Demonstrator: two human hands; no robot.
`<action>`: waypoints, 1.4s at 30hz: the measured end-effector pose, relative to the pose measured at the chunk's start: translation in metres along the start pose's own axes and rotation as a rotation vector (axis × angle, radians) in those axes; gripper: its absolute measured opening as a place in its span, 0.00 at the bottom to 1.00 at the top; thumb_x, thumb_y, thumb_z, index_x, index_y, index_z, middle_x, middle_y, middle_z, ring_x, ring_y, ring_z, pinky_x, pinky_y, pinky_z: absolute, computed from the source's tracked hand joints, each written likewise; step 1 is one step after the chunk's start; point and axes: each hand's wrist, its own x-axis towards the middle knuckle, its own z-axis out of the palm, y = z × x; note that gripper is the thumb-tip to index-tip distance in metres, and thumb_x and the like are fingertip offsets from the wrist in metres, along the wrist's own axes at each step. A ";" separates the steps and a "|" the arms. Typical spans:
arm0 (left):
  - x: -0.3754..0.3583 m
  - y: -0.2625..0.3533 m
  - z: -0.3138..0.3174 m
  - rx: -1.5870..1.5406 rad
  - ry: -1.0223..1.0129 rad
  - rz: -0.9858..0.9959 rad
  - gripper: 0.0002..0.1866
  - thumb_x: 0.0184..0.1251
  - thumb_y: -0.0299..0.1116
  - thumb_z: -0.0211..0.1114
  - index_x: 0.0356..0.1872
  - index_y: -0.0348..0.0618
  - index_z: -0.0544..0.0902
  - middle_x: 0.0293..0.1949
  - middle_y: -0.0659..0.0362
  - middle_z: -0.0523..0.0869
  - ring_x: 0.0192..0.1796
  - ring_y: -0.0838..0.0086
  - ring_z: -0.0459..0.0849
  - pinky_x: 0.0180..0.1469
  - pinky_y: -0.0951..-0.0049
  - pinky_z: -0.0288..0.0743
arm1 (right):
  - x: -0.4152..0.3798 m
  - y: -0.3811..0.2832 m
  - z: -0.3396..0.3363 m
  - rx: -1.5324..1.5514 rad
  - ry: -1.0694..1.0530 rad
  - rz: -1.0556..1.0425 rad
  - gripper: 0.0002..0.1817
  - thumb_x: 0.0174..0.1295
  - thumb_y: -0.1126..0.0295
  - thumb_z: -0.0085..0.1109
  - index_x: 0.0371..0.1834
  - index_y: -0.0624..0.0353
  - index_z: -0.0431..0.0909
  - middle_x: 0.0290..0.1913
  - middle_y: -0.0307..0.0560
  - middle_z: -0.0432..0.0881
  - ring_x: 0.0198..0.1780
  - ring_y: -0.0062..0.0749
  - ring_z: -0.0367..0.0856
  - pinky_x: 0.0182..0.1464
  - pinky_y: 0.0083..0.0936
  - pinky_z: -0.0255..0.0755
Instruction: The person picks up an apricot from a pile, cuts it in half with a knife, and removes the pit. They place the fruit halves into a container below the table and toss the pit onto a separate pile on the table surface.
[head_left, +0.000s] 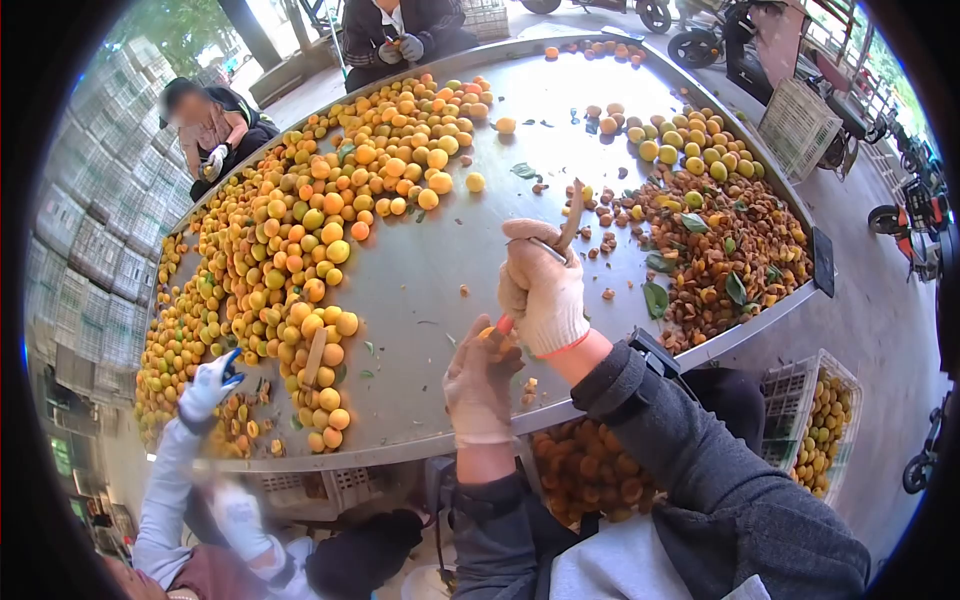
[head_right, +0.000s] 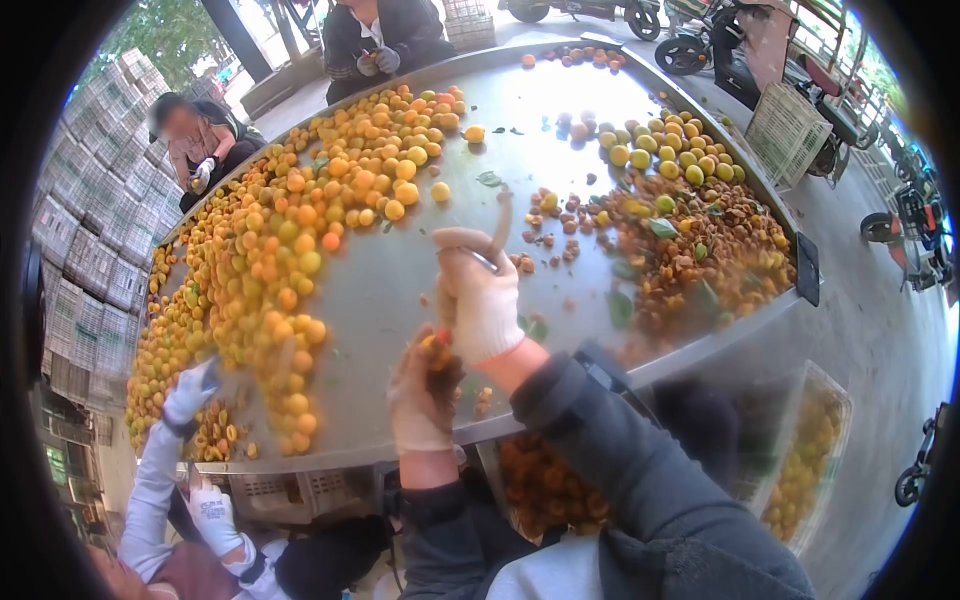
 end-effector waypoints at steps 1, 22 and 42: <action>0.006 -0.005 -0.006 0.001 0.000 0.002 0.16 0.70 0.33 0.60 0.55 0.38 0.79 0.41 0.56 0.85 0.34 0.72 0.84 0.36 0.77 0.80 | 0.006 0.004 -0.004 0.123 0.067 0.076 0.09 0.64 0.77 0.50 0.44 0.54 0.77 0.16 0.30 0.60 0.12 0.17 0.55 0.13 0.17 0.50; 0.012 -0.082 0.046 1.791 -0.412 0.185 0.15 0.53 0.35 0.69 0.43 0.42 0.85 0.48 0.47 0.83 0.53 0.61 0.83 0.54 0.65 0.77 | -0.032 -0.131 -0.089 -0.207 0.136 -0.371 0.08 0.64 0.72 0.56 0.45 0.58 0.79 0.16 0.31 0.61 0.13 0.15 0.57 0.15 0.17 0.49; -0.047 0.000 -0.039 1.649 0.145 0.412 0.31 0.54 0.51 0.70 0.57 0.44 0.78 0.53 0.48 0.80 0.55 0.53 0.78 0.59 0.62 0.73 | -0.033 -0.160 -0.148 -0.214 0.176 -0.434 0.10 0.69 0.70 0.53 0.51 0.55 0.76 0.17 0.28 0.54 0.15 0.12 0.50 0.15 0.14 0.44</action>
